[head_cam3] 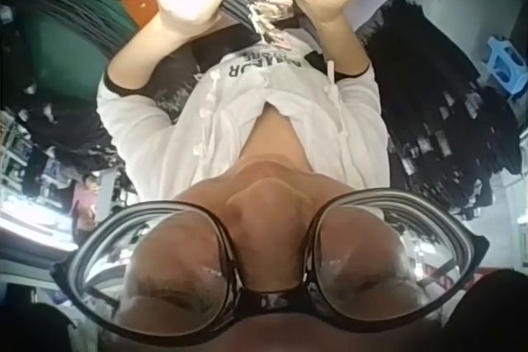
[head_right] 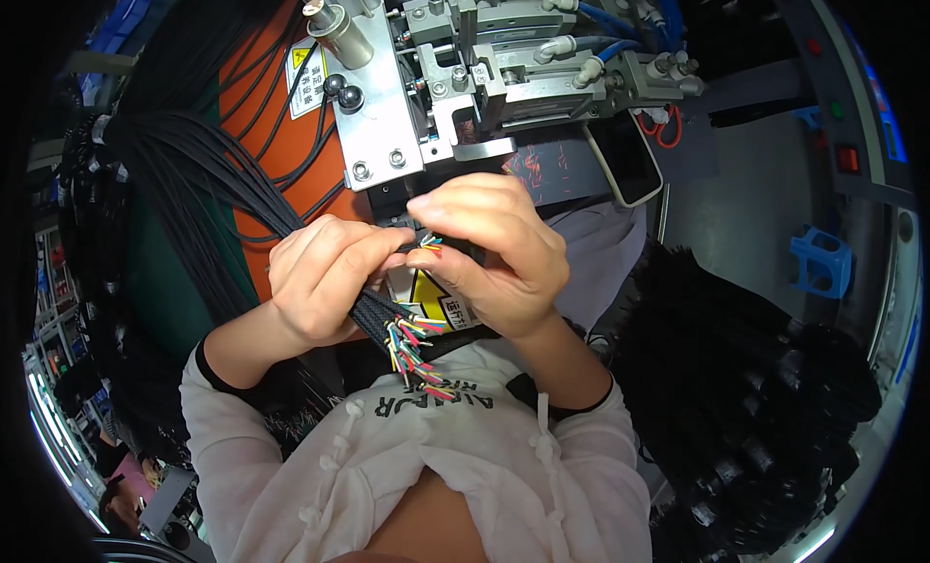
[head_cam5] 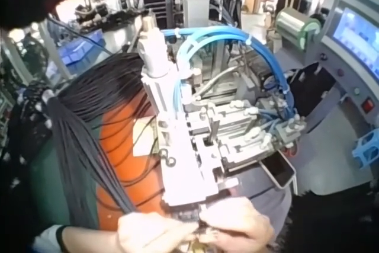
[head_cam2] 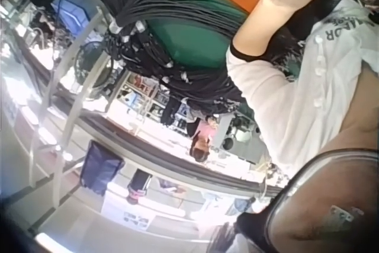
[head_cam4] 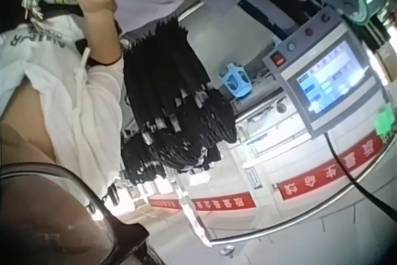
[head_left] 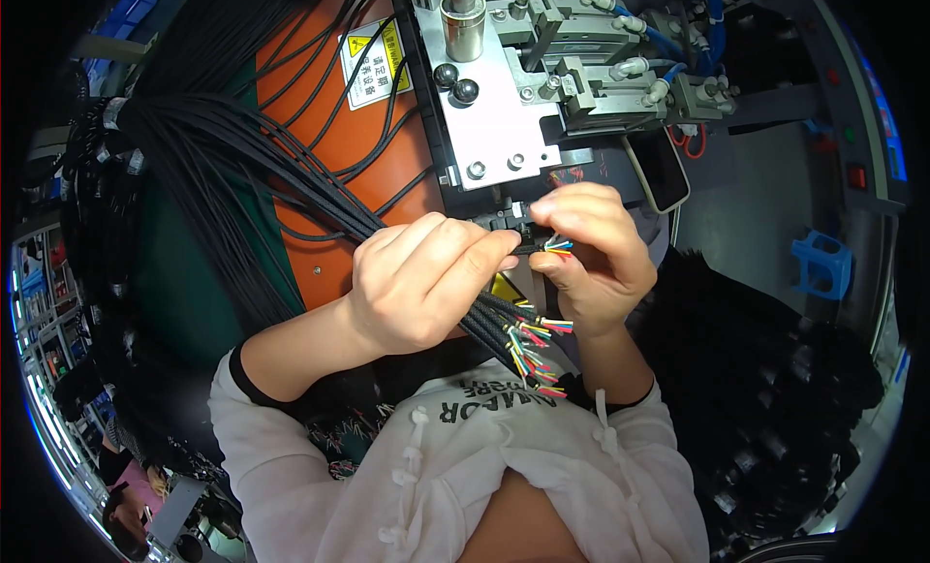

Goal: Assembling electrical cables by inserting individual wires into a connector at a manufacturing workstation.

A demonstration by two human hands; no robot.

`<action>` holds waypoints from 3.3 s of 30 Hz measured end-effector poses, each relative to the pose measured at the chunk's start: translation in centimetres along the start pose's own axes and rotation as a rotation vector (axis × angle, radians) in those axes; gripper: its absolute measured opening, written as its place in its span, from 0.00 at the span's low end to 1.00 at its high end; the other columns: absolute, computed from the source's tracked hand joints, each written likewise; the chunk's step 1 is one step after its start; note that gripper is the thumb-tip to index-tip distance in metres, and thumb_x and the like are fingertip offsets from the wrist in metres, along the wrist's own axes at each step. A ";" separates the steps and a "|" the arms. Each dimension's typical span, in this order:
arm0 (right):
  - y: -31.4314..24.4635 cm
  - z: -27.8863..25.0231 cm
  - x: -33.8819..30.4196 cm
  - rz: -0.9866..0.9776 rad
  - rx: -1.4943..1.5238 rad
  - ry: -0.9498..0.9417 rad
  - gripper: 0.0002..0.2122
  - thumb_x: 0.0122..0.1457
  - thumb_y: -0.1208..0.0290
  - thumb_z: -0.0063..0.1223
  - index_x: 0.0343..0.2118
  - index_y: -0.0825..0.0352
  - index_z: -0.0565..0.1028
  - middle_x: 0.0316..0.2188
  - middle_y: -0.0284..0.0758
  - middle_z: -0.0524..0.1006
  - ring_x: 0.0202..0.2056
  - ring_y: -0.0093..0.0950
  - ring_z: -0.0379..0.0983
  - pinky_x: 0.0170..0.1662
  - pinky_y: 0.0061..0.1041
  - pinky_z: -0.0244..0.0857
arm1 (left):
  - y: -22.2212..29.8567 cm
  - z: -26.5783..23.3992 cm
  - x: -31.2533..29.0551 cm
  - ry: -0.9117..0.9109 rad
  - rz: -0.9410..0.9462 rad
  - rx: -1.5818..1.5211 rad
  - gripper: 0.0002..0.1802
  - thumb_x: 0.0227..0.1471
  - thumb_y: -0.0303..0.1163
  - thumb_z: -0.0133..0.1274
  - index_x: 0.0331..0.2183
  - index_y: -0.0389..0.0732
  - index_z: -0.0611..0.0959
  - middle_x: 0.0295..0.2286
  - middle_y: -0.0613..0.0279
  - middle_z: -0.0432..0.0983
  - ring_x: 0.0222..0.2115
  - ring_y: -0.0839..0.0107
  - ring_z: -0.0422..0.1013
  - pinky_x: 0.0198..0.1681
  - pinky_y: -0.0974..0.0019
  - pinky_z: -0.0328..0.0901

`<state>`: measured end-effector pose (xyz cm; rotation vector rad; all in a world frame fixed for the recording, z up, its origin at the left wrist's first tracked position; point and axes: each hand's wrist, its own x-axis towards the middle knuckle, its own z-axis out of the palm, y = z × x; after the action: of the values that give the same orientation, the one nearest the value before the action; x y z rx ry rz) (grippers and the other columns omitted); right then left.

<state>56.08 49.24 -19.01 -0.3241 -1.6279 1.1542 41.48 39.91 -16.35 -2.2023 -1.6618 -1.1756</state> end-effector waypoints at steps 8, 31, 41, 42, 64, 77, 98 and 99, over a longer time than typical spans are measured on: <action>0.1 -0.5 -0.5 0.244 0.173 -0.071 0.08 0.49 0.74 0.64 0.28 0.70 0.75 0.29 0.36 0.74 0.32 0.30 0.69 0.36 0.27 0.64 | -0.1 0.2 0.1 -0.015 0.002 -0.012 0.11 0.38 0.27 0.59 0.30 0.36 0.81 0.23 0.65 0.71 0.18 0.74 0.67 0.16 0.73 0.59; 1.0 -2.0 -0.5 0.267 -0.424 -0.227 0.04 0.48 0.80 0.58 0.23 0.71 0.73 0.23 0.36 0.74 0.28 0.28 0.70 0.33 0.27 0.63 | 0.9 0.7 -0.4 -0.337 -0.035 0.269 0.22 0.37 0.27 0.56 0.40 0.40 0.83 0.20 0.70 0.60 0.18 0.77 0.60 0.16 0.74 0.57; 2.0 -1.2 -1.1 0.151 -0.525 -0.199 0.03 0.47 0.82 0.55 0.22 0.71 0.71 0.22 0.36 0.71 0.26 0.31 0.68 0.34 0.26 0.63 | 1.3 0.8 -0.2 -0.372 -0.098 0.297 0.23 0.36 0.27 0.53 0.40 0.40 0.83 0.20 0.69 0.58 0.18 0.76 0.59 0.17 0.74 0.57; 2.2 -1.1 -1.3 0.154 -0.522 -0.197 0.03 0.47 0.82 0.55 0.22 0.71 0.71 0.22 0.36 0.71 0.26 0.31 0.68 0.34 0.26 0.63 | 1.2 0.8 -0.3 -0.371 -0.087 0.295 0.23 0.35 0.27 0.53 0.40 0.40 0.83 0.20 0.69 0.59 0.18 0.75 0.59 0.17 0.74 0.57; 2.1 -3.8 -1.0 0.272 0.057 -0.309 0.05 0.50 0.80 0.59 0.29 0.69 0.74 0.27 0.33 0.73 0.30 0.24 0.67 0.35 0.23 0.62 | 0.8 -0.2 -0.6 -0.402 -0.203 0.306 0.10 0.42 0.27 0.56 0.31 0.38 0.81 0.21 0.68 0.64 0.19 0.77 0.67 0.21 0.74 0.62; -1.2 0.4 -1.2 0.357 0.146 0.137 0.07 0.51 0.74 0.62 0.27 0.70 0.74 0.28 0.38 0.75 0.32 0.30 0.71 0.37 0.27 0.65 | 0.1 0.4 0.2 -0.070 -0.057 -0.101 0.10 0.42 0.26 0.58 0.32 0.35 0.81 0.21 0.64 0.68 0.19 0.71 0.68 0.17 0.70 0.62; -1.8 -2.9 0.6 0.326 -0.376 -0.333 0.05 0.46 0.83 0.59 0.26 0.72 0.74 0.25 0.35 0.74 0.31 0.26 0.70 0.36 0.23 0.62 | 0.0 0.2 0.0 -0.211 -0.047 0.025 0.13 0.36 0.26 0.59 0.30 0.36 0.81 0.22 0.64 0.68 0.19 0.72 0.65 0.17 0.71 0.61; -1.6 -3.2 0.5 0.485 -0.164 -0.296 0.05 0.46 0.83 0.59 0.25 0.72 0.73 0.25 0.35 0.74 0.30 0.26 0.70 0.36 0.23 0.62 | -0.1 0.3 0.0 -0.217 -0.044 -0.003 0.14 0.35 0.27 0.59 0.31 0.35 0.82 0.23 0.63 0.70 0.19 0.72 0.66 0.18 0.71 0.61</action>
<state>59.18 50.45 -17.58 -0.7103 -1.9738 1.4844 41.57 40.11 -16.54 -2.3796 -1.7978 -0.9783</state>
